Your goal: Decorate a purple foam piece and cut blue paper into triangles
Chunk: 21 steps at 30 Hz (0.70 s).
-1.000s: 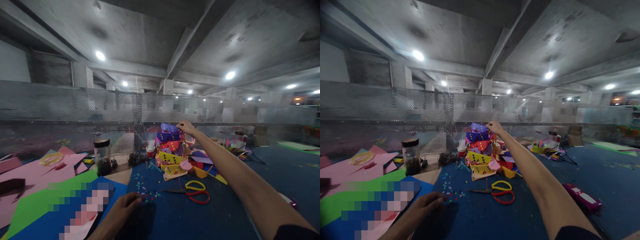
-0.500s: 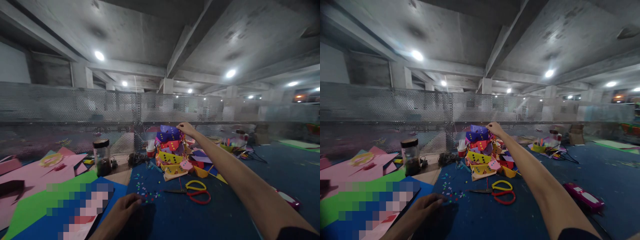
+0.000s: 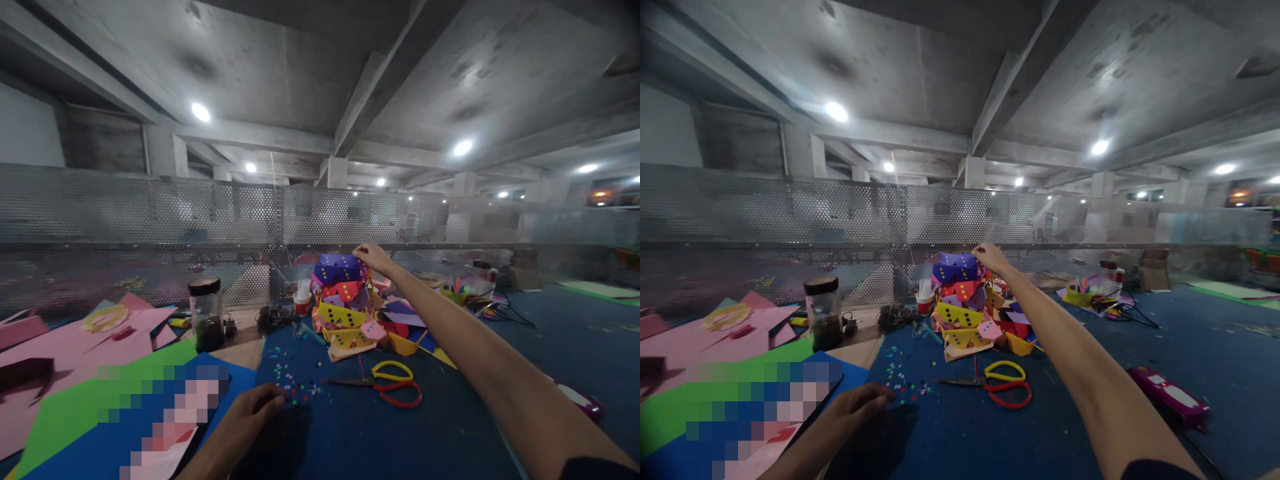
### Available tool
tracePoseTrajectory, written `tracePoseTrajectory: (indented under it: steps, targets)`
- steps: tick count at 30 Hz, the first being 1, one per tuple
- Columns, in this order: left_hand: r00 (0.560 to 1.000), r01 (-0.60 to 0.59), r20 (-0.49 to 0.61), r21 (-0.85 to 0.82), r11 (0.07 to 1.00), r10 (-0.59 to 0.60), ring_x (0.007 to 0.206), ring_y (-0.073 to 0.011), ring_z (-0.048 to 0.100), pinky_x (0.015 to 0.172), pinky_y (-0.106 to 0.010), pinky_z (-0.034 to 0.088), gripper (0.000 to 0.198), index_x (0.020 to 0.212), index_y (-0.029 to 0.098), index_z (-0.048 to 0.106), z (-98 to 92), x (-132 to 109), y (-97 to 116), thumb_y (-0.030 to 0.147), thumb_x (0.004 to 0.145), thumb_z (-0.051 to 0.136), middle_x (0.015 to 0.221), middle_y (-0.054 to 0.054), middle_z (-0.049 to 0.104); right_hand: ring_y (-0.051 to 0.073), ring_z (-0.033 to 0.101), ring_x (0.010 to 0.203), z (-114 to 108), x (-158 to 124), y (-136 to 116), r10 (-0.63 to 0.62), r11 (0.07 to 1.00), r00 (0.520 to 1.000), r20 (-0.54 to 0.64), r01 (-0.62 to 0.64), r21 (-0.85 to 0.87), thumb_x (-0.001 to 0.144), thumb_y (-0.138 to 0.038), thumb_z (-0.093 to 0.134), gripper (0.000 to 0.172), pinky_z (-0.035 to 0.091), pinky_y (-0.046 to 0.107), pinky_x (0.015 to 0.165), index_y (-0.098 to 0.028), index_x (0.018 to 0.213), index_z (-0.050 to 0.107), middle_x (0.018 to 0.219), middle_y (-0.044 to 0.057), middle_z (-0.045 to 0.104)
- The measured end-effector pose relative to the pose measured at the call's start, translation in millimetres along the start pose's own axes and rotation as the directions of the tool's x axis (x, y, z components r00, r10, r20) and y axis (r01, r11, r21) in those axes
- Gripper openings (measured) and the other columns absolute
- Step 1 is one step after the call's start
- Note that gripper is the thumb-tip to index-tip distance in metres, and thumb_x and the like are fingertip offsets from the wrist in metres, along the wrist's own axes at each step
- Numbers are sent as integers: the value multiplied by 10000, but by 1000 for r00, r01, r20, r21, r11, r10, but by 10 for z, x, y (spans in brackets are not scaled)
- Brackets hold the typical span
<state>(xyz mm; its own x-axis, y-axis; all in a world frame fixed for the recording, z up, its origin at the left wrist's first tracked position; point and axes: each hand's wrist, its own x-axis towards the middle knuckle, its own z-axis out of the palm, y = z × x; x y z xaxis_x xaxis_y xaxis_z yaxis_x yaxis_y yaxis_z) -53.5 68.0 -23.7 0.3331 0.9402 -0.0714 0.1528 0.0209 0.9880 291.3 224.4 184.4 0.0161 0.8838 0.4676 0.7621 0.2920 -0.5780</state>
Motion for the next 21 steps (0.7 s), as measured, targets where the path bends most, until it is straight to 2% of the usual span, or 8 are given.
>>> tracePoseTrajectory:
  steps: [4,8,10,11,13,16,19,21]
  targets:
    - [1000,-15,-2,21,1000,15,615,-179,634,573,-287,482,603,874,186,657,-11,-7,-3,733,630,728,690,9,674,238,652,1055,-30,-39,-77,-1,998,990,-141,9,61,980,-336,625,334,565,445,881,-176,1272,594,1273,94,619]
    - [999,-42,12,10,999,41,594,-176,629,565,-290,478,599,871,179,659,-6,-23,33,723,632,733,670,14,667,234,657,1039,-75,-165,-285,-39,989,956,-289,78,125,980,-339,626,335,570,440,868,-172,1269,594,1258,92,625]
    - [999,-47,22,14,999,47,606,-176,635,570,-287,474,590,884,177,661,14,-53,86,714,646,726,685,4,682,201,676,942,-72,-300,-454,-87,979,941,-328,141,144,988,-334,612,285,581,390,807,-161,1215,612,1162,76,660]
    - [998,-49,26,22,999,49,613,-175,639,570,-284,470,588,887,176,658,30,-76,121,711,652,720,696,-3,689,175,681,858,-55,-390,-549,-121,972,934,-335,179,150,1013,-299,546,221,569,326,768,-153,1157,628,1049,67,690]
    - [998,-63,22,29,998,62,631,-172,651,584,-277,468,588,881,172,645,67,-132,200,711,655,706,716,-19,700,136,664,736,11,-613,-745,-200,952,929,-311,259,163,1001,-250,511,172,531,242,691,-159,1061,645,883,32,695]
    - [998,-60,23,34,998,59,583,-162,636,559,-281,469,557,882,176,626,119,-200,293,683,664,698,701,-15,686,114,610,636,163,-1023,-999,-317,913,923,-218,359,192,968,-244,544,138,477,214,621,-177,1002,660,741,-17,647]
    - [997,-75,26,47,996,74,575,-153,619,554,-274,466,481,766,173,602,144,-223,323,635,683,707,677,-22,679,118,577,633,320,-1438,-1141,-408,878,907,-101,421,227,931,-253,599,100,442,220,606,-188,961,670,701,-30,617]
    - [995,-100,28,61,993,99,591,-149,616,567,-270,468,438,749,175,597,157,-232,328,601,714,691,679,-21,679,121,568,630,413,-1678,-1171,-484,853,874,38,462,242,963,-268,548,142,429,228,595,-191,1000,661,708,-25,615]
